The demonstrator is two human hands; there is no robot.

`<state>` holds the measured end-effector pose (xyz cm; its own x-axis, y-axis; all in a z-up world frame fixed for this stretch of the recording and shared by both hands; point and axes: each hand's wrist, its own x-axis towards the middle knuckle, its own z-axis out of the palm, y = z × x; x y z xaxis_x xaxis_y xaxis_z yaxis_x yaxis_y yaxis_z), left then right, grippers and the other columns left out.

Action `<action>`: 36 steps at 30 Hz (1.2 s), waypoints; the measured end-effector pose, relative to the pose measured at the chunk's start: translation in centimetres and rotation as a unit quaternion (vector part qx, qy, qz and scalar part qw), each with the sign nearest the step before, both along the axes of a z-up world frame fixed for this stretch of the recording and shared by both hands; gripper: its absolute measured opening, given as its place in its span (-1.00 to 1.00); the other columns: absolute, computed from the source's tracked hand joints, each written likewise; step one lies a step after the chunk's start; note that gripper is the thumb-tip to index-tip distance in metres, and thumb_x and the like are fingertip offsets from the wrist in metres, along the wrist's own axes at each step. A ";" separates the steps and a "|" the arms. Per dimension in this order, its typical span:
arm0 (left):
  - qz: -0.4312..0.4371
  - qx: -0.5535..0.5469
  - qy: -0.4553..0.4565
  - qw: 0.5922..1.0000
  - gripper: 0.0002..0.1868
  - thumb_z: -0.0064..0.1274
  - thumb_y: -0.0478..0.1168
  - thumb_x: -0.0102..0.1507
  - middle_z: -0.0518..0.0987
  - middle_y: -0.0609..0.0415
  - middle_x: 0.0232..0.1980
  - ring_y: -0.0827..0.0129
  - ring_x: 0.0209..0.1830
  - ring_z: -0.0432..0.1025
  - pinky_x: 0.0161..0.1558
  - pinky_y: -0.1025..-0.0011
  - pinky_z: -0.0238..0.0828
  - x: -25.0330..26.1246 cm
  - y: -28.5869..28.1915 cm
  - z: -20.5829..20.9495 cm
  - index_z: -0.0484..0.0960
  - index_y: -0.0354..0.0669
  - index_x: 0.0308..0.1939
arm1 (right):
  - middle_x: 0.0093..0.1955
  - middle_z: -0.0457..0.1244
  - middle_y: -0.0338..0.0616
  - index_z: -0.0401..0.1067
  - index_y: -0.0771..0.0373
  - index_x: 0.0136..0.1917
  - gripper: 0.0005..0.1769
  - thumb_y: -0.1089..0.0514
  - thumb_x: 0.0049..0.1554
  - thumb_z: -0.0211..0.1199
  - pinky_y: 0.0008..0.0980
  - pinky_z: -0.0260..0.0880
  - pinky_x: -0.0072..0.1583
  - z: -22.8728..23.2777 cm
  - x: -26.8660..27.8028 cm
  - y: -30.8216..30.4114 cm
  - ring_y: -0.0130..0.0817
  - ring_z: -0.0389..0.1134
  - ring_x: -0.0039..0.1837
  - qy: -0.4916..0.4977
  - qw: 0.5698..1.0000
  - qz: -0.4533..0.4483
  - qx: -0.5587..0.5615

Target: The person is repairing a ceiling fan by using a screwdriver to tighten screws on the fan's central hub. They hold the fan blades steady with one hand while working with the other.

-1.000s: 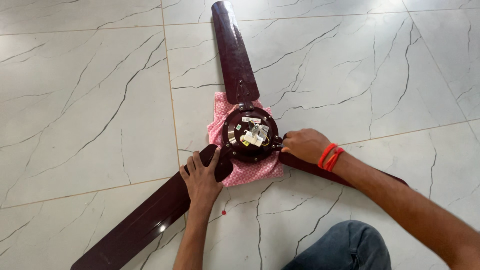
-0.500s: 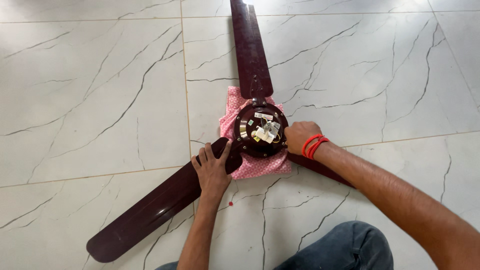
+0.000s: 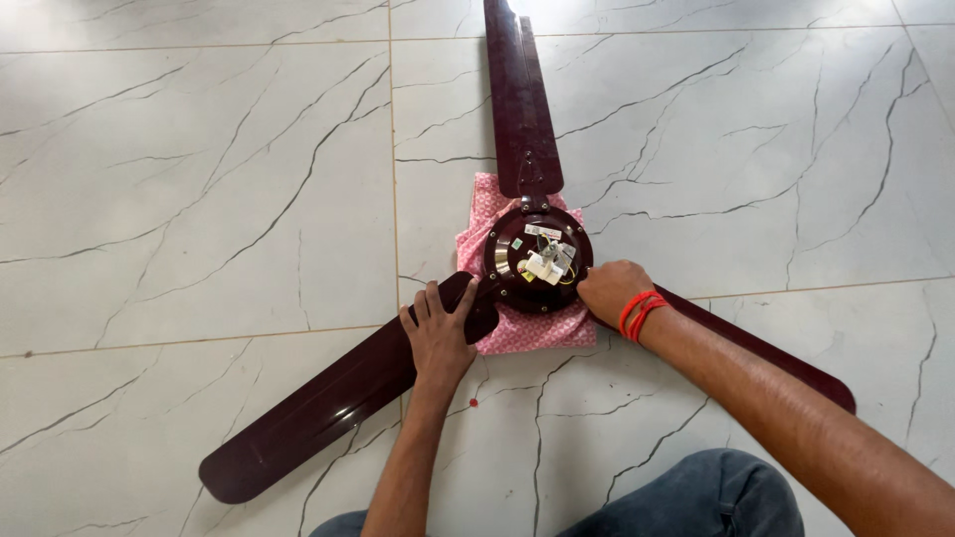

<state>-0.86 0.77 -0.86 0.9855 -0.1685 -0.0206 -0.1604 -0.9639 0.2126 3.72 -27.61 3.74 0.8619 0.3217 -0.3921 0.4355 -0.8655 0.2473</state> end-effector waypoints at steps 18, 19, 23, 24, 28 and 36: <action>0.017 0.004 0.055 0.998 0.15 0.44 -0.15 -0.10 0.16 -0.12 0.43 -0.01 0.46 0.04 0.42 -0.28 -0.09 0.4 -0.3 0.3 0.16 0.59 0.49 | -0.36 0.35 -0.02 0.58 0.33 -0.26 -0.46 -0.21 0.20 0.25 -0.18 0.35 -0.19 -2.0 3.0 -4.9 -0.22 0.33 -0.34 0.201 0.882 -0.383 0.187; 0.018 0.002 0.057 0.998 0.15 0.44 -0.15 -0.10 0.15 -0.12 0.44 -0.02 0.46 0.04 0.42 -0.28 -0.09 0.4 -0.3 0.3 0.16 0.59 0.49 | -0.32 0.37 -0.02 0.59 0.27 -0.22 -0.52 -0.20 0.18 0.25 -0.15 0.38 -0.14 -1.2 2.8 -4.6 -0.16 0.36 -0.29 0.184 0.903 -0.350 0.170; 0.016 0.002 0.059 0.998 0.15 0.44 -0.15 -0.09 0.15 -0.13 0.44 -0.02 0.46 0.04 0.42 -0.27 -0.09 0.6 -0.1 0.3 0.16 0.56 0.50 | -0.19 0.44 -0.01 0.63 0.13 -0.16 -0.63 -0.18 0.14 0.24 -0.08 0.47 0.02 2.4 2.7 -3.6 -0.02 0.46 -0.11 0.121 0.954 -0.261 0.080; 0.013 0.003 0.060 0.998 0.15 0.44 -0.15 -0.08 0.14 -0.14 0.45 -0.02 0.46 0.04 0.42 -0.26 -0.09 0.5 0.0 0.3 0.16 0.55 0.50 | -0.16 0.45 -0.01 0.62 0.13 -0.17 -0.64 -0.16 0.14 0.23 -0.07 0.50 0.04 3.2 2.8 -3.4 -0.01 0.48 -0.07 0.107 0.961 -0.250 0.052; 0.013 -0.008 0.055 0.998 0.14 0.43 -0.15 -0.08 0.14 -0.15 0.45 -0.03 0.48 0.03 0.42 -0.29 -0.10 0.6 0.0 0.7 0.15 0.53 0.50 | -0.12 0.41 -0.02 0.61 0.17 -0.14 -0.69 -0.03 0.20 0.15 -0.04 0.49 0.04 6.0 5.4 -3.1 0.00 0.46 -0.05 0.018 0.985 -0.164 0.049; 0.008 -0.004 0.062 0.998 0.15 0.39 -0.19 -0.05 0.12 -0.18 0.47 -0.03 0.48 0.01 0.41 -0.30 -0.12 1.0 0.2 0.3 0.11 0.55 0.52 | 0.07 0.33 -0.20 0.56 0.12 0.11 -0.70 -0.03 0.22 0.17 -0.16 0.46 0.06 5.7 11.2 -2.1 -0.19 0.40 0.05 -0.023 0.986 -0.075 0.146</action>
